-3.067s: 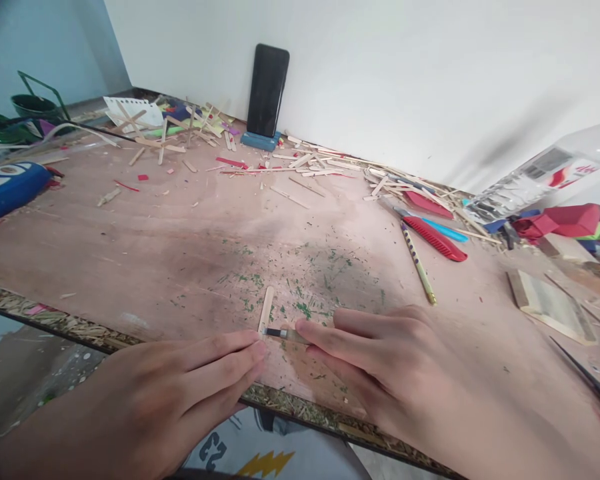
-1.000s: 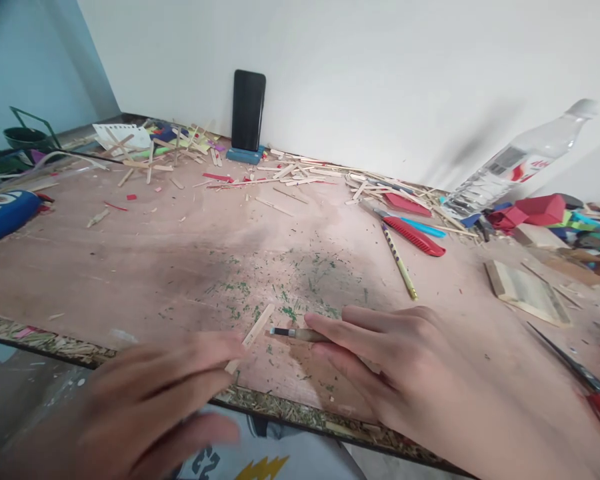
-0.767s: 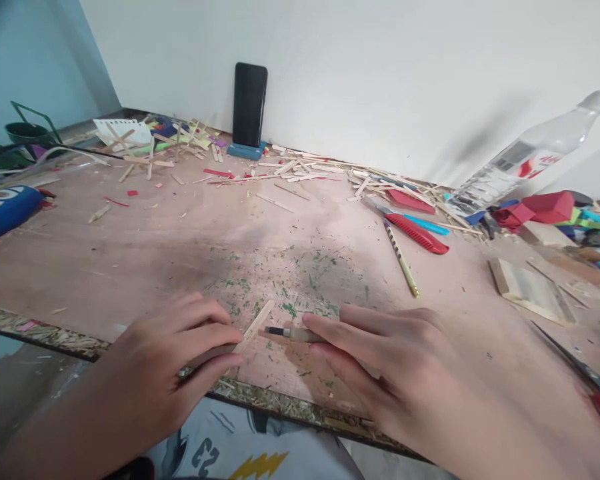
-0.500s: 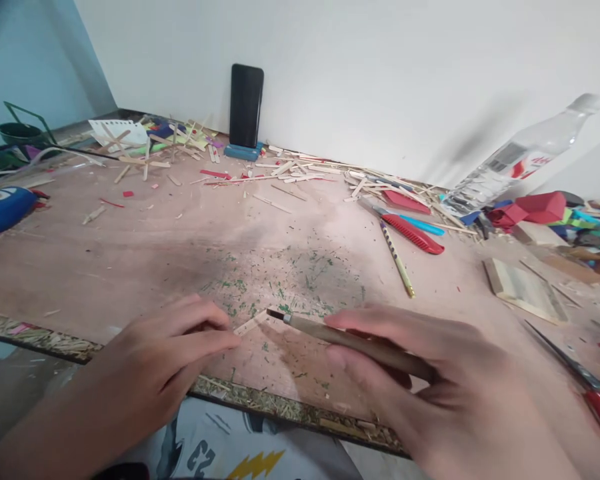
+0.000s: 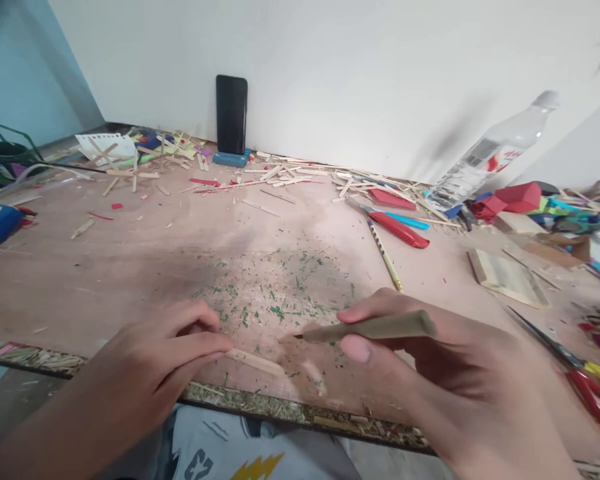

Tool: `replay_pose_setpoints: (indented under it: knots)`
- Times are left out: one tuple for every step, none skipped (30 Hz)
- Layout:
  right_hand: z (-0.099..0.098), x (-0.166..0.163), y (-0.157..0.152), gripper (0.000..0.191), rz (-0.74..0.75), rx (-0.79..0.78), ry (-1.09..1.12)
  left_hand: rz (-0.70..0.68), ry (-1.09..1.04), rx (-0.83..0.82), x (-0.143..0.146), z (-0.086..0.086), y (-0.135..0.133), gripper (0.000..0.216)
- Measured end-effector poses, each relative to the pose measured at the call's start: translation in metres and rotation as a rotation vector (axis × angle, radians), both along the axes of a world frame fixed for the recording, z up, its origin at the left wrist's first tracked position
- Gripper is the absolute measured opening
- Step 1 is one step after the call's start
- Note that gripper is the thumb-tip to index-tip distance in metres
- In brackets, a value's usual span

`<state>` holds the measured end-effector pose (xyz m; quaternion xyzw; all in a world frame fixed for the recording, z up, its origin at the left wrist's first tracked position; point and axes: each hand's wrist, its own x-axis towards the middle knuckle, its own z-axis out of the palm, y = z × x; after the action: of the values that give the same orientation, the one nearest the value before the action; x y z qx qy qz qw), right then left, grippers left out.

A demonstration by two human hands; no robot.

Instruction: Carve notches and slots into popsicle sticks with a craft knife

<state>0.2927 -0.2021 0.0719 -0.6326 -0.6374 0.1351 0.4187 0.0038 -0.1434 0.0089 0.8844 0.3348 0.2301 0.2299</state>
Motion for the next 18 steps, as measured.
replay_pose_setpoints:
  knots:
    - [0.001, -0.003, 0.001, 0.01, 0.065, -0.022, 0.012, -0.005, 0.0, 0.02, 0.002, 0.0, 0.001, 0.038]
    - [0.001, -0.006, 0.002, 0.01, 0.114, -0.041, 0.02, -0.005, -0.003, 0.05, 0.004, 0.0, 0.001, 0.041]
    - [0.001, -0.009, 0.002, 0.012, 0.133, -0.051, 0.023, -0.001, -0.01, 0.087, 0.006, 0.0, 0.001, 0.042]
    - [0.0, -0.01, 0.001, 0.013, 0.128, -0.053, 0.025, 0.005, -0.024, 0.127, 0.008, 0.001, 0.0, 0.04]
    - [-0.002, -0.011, 0.0, 0.014, 0.111, -0.057, 0.027, 0.013, -0.042, 0.163, 0.01, 0.002, -0.001, 0.036]
    - [-0.004, -0.01, -0.002, 0.014, 0.099, -0.063, 0.029, 0.02, -0.055, 0.186, 0.011, 0.003, -0.002, 0.03]
    - [-0.007, -0.008, -0.004, 0.013, 0.097, -0.077, 0.03, 0.03, -0.06, 0.205, 0.011, 0.005, -0.003, 0.024]
    - [-0.009, -0.006, -0.006, 0.013, 0.094, -0.093, 0.029, 0.032, -0.053, 0.215, 0.011, 0.007, -0.004, 0.019]
    - [-0.011, -0.004, -0.008, 0.013, 0.086, -0.103, 0.028, 0.033, -0.042, 0.222, 0.011, 0.008, -0.005, 0.015]
    - [-0.013, -0.002, -0.011, 0.013, 0.075, -0.109, 0.025, 0.033, -0.028, 0.226, 0.011, 0.01, -0.005, 0.013]
    - [-0.014, -0.001, -0.013, 0.013, 0.065, -0.107, 0.016, 0.031, -0.015, 0.234, 0.011, 0.01, -0.006, 0.011]
    - [-0.015, 0.0, -0.015, 0.012, 0.052, -0.095, 0.012, 0.031, -0.003, 0.245, 0.012, 0.011, -0.006, 0.01]
    - [-0.016, 0.0, -0.017, 0.011, 0.035, -0.085, 0.011, 0.037, 0.004, 0.26, 0.013, 0.011, -0.006, 0.013]
    - [-0.017, 0.0, -0.019, 0.009, 0.029, -0.074, 0.007, 0.043, 0.008, 0.277, 0.015, 0.01, -0.006, 0.017]
    - [-0.018, 0.001, -0.021, 0.008, 0.028, -0.068, 0.003, 0.043, 0.009, 0.297, 0.018, 0.01, -0.005, 0.02]
    - [-0.019, 0.001, -0.022, 0.01, 0.033, -0.068, -0.002, 0.033, 0.009, 0.314, 0.02, 0.009, -0.004, 0.023]
    - [-0.02, 0.002, -0.023, 0.013, 0.041, -0.069, -0.007, 0.018, 0.006, 0.322, 0.022, 0.008, -0.002, 0.024]
    - [-0.021, 0.002, -0.024, 0.015, 0.051, -0.071, -0.015, -0.005, 0.002, 0.321, 0.024, 0.008, 0.0, 0.024]
